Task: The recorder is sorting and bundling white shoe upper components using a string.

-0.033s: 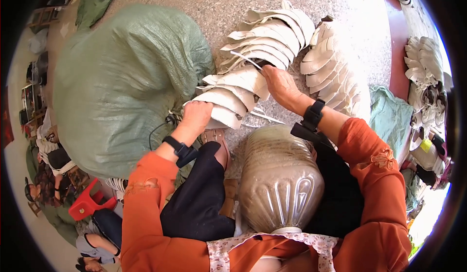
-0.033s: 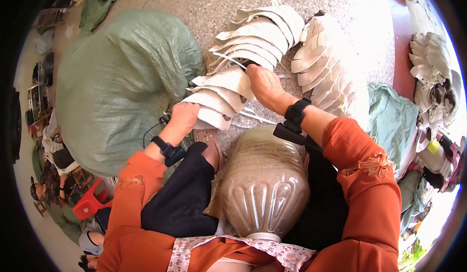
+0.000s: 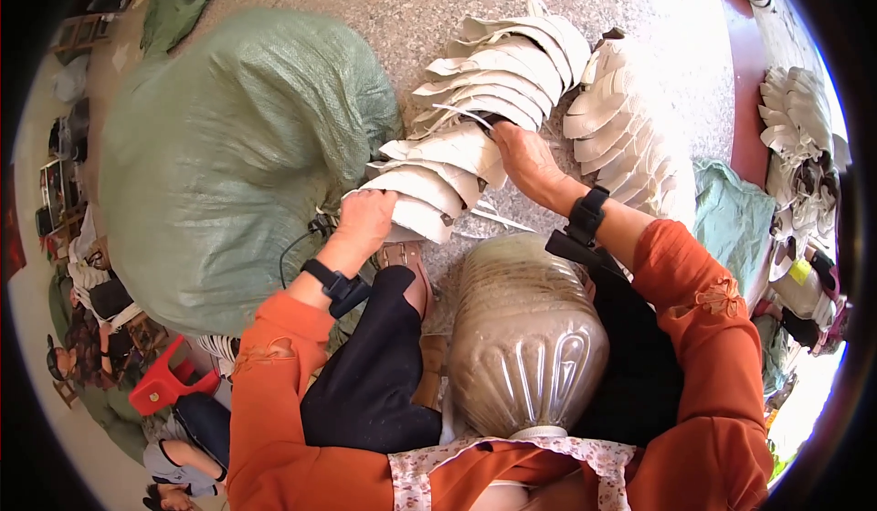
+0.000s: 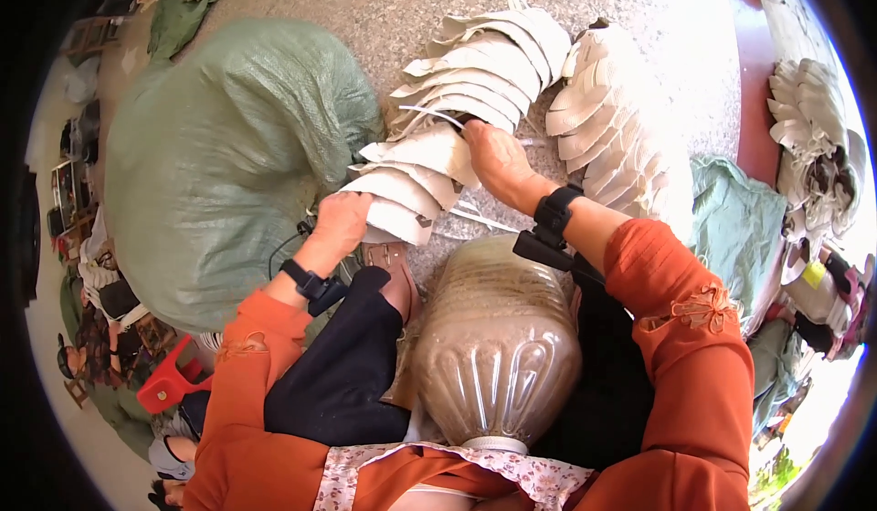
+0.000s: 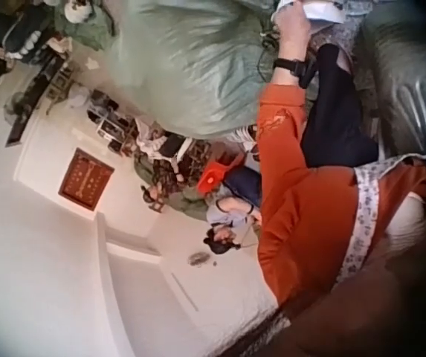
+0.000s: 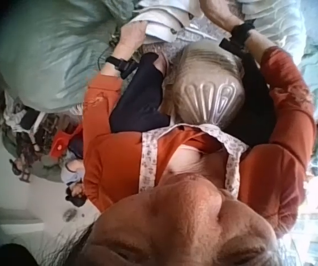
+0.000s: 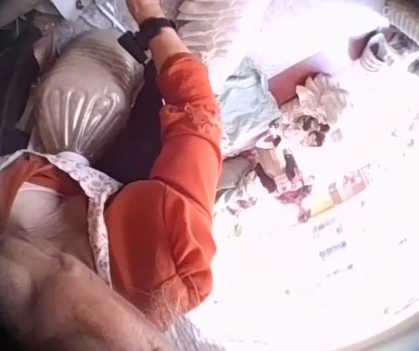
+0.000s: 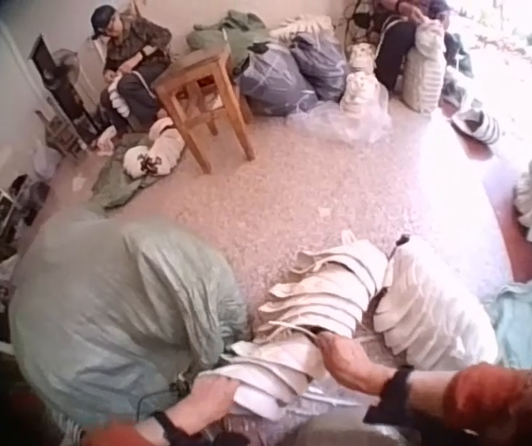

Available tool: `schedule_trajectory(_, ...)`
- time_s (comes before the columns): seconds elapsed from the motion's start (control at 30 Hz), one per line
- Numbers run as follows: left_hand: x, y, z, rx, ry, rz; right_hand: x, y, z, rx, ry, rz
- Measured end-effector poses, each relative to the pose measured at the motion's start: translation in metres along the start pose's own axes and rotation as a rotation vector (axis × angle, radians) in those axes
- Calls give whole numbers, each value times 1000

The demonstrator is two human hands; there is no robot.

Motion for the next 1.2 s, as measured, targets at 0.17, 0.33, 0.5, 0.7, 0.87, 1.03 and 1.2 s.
schedule_trajectory(0.17, 53, -38, -9, -43, -222, -491, -9, 0, -15, -136, 317, -43)
schedule_trajectory(0.33, 17, -75, -16, -156, -606, -123, -21, 8, -30, -248, 521, 16)
schedule_trajectory(0.5, -11, -43, -24, 115, -1106, 357, -22, 11, -29, -233, 563, 39)
schedule_trajectory(0.7, -26, 11, -34, 443, -2192, 127, -19, 10, -32, -260, 539, 134)
schedule_trajectory(0.87, -33, 35, -59, 316, -2573, 158, -25, 14, -24, -324, 684, 165)
schedule_trajectory(1.03, -66, 37, -53, 295, -2698, 248, -30, 6, 0, -338, 814, 241)
schedule_trajectory(1.2, -34, 49, -52, 279, -2698, 252, -26, 3, -3, -320, 855, 290)
Point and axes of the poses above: each hand's wrist, its own y-axis towards the middle knuckle, its own x-axis out of the back of the hand, z = x × y, the point moved 2 cm from there along y, towards the middle knuckle, and after that the axes turned 5 degrees about y, right-handed, at the moved point
